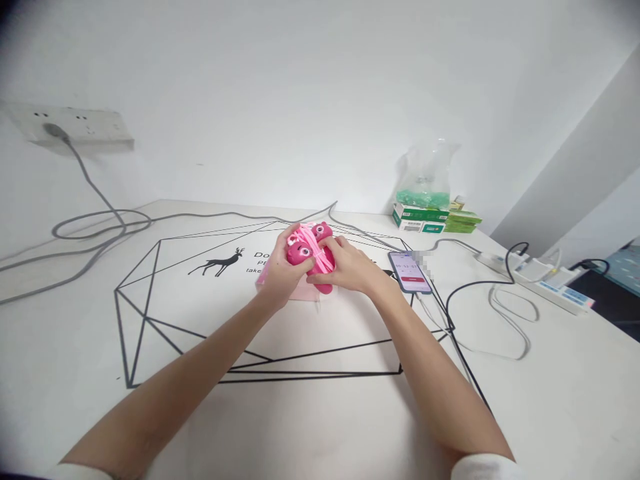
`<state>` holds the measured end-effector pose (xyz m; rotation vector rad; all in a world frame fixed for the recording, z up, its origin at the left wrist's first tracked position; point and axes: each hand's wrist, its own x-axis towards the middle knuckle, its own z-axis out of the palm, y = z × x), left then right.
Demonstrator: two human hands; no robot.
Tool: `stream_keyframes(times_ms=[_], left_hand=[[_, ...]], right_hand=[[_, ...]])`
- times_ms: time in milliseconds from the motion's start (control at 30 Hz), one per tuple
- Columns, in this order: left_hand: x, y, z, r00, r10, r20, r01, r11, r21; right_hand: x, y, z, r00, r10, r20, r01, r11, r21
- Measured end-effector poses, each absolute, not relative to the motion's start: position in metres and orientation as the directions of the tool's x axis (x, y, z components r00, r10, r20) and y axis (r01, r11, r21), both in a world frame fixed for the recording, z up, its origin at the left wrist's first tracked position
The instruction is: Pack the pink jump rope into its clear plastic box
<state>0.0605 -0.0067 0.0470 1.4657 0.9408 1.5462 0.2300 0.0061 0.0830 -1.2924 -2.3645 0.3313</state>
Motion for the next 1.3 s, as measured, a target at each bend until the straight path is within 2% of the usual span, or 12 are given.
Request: stream_keyframes(times_ms=[133, 267, 400, 500, 633, 800, 1067, 1300], left_hand=[[0.048, 0.004, 0.044, -0.057, 0.906, 0.418, -0.045, -0.421, 0.906], [0.038, 0.013, 0.046, -0.049, 0.900, 0.433, -0.142, -0.436, 0.889], [0.032, 0.018, 0.048, -0.038, 0.898, 0.439, -0.236, -0.435, 0.869], [0.026, 0.020, 0.048, -0.045, 0.894, 0.445, -0.241, -0.442, 0.864], [0.021, 0.021, 0.049, -0.061, 0.867, 0.495, -0.194, -0.497, 0.846], [0.020, 0.021, 0.050, -0.006, 0.847, 0.531, -0.207, -0.521, 0.828], [0.019, 0.021, 0.045, 0.090, 0.832, 0.548, -0.218, -0.521, 0.826], [0.019, 0.020, 0.044, 0.095, 0.869, 0.485, -0.260, -0.448, 0.855]], right_hand=[[0.230, 0.010, 0.077, -0.529, 0.807, 0.262, 0.651, 0.584, -0.484], [0.229, 0.011, 0.073, -0.517, 0.793, 0.322, 0.475, 0.579, -0.662], [0.218, 0.008, 0.069, -0.483, 0.826, 0.290, 0.199, 0.426, -0.882], [0.208, 0.006, 0.065, -0.416, 0.876, 0.244, 0.011, 0.273, -0.962], [0.201, 0.006, 0.060, -0.312, 0.944, 0.109, -0.125, 0.073, -0.990], [0.202, 0.003, 0.059, -0.406, 0.913, -0.051, -0.145, -0.120, -0.982], [0.201, -0.004, 0.059, -0.563, 0.817, -0.127, -0.235, -0.305, -0.923], [0.200, -0.007, 0.054, -0.614, 0.773, -0.161, -0.231, -0.371, -0.900]])
